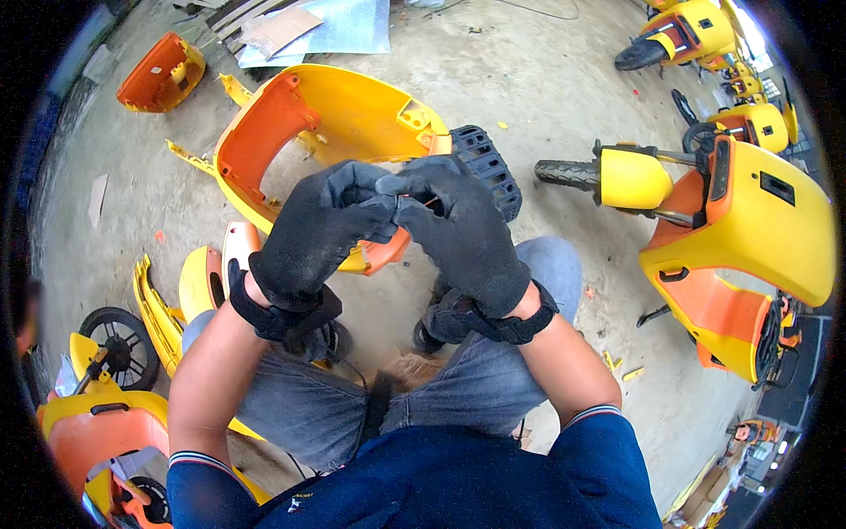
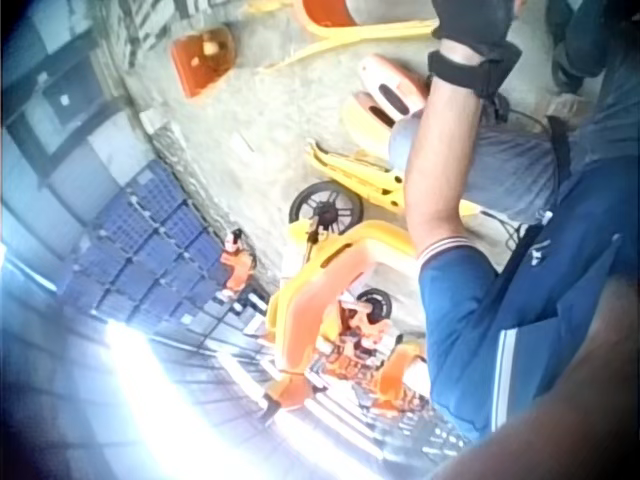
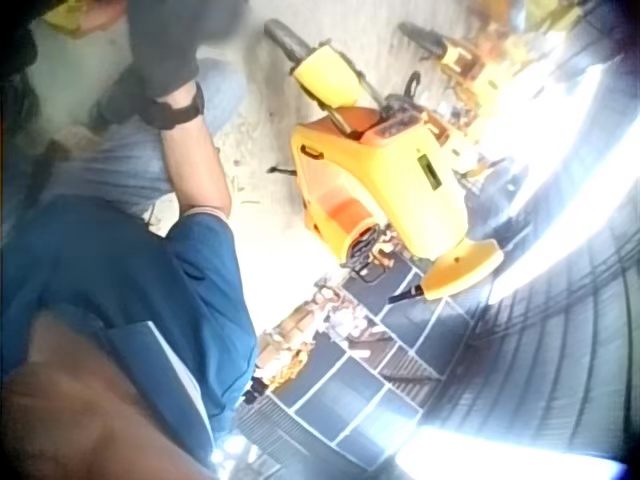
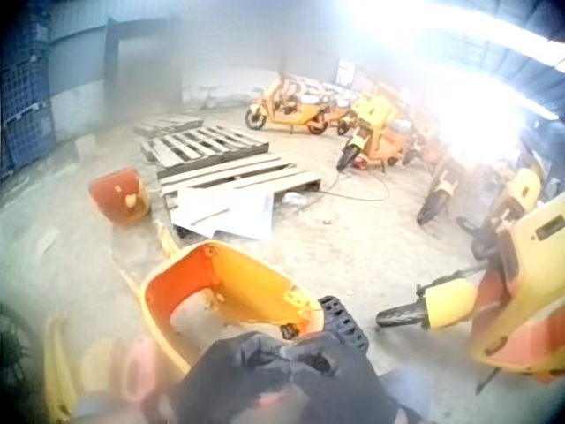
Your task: The person sits on the floor and assembles a yellow and orange scooter body. They attach a black plastic component to the body, then pick up a screwdriver from a tool kit to fasten the parts together.
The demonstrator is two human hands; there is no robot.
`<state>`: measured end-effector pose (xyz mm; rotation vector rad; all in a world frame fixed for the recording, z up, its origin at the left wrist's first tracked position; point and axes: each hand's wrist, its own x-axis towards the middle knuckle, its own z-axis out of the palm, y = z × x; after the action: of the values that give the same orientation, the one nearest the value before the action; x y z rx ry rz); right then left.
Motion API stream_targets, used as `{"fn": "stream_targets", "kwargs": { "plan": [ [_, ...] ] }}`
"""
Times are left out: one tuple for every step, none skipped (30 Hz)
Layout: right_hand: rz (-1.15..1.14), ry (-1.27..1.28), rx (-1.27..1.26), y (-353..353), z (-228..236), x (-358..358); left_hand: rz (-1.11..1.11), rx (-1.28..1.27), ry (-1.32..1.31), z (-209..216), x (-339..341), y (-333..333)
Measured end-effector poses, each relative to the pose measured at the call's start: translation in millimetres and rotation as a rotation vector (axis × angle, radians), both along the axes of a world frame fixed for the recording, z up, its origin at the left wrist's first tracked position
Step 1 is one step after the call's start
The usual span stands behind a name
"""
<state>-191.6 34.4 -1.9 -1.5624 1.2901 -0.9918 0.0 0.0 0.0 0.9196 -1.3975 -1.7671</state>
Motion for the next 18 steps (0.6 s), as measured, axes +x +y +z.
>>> {"fn": "stream_targets", "kwargs": {
  "plan": [
    [-0.046,-0.033,0.049,2,1,2,0.037,-0.024,-0.031,-1,-2,2],
    [-0.093,-0.066,0.098,4,1,3,0.075,-0.048,-0.062,-1,-3,4],
    [-0.103,-0.089,0.101,2,-1,7,0.078,-0.099,-0.118,-2,0,3],
    [-0.113,-0.112,0.103,-1,-3,10,0.081,-0.149,-0.175,-3,3,1],
    [-0.124,-0.135,0.107,-3,-6,14,0.084,-0.199,-0.233,-3,6,0],
    [-0.096,-0.111,0.108,-4,-6,14,0.094,-0.204,-0.238,-4,7,1],
    [-0.068,-0.087,0.110,-6,-7,12,0.103,-0.209,-0.243,-5,6,2],
    [-0.041,-0.063,0.112,-7,-7,12,0.113,-0.214,-0.248,-5,7,3],
    [-0.048,-0.072,0.125,-7,-7,13,0.123,-0.316,-0.272,-6,6,3],
    [-0.055,-0.081,0.139,-7,-8,14,0.133,-0.418,-0.296,-6,6,4],
    [-0.063,-0.090,0.152,-8,-8,15,0.143,-0.520,-0.318,-7,5,3],
    [-0.084,-0.050,0.166,-8,-6,17,0.158,-0.568,-0.335,-7,5,3],
    [-0.105,-0.010,0.179,-9,-3,19,0.172,-0.616,-0.350,-7,4,3],
    [-0.127,0.030,0.192,-9,0,20,0.185,-0.665,-0.366,-8,4,2],
    [-0.115,0.027,0.191,-10,1,21,0.186,-0.666,-0.384,-9,4,2],
    [-0.103,0.023,0.191,-12,1,21,0.187,-0.667,-0.402,-10,5,2],
    [-0.091,0.020,0.190,-14,2,20,0.187,-0.668,-0.420,-11,5,2],
    [-0.097,0.029,0.184,-16,2,19,0.193,-0.553,-0.381,-11,5,1]
  ]
}}
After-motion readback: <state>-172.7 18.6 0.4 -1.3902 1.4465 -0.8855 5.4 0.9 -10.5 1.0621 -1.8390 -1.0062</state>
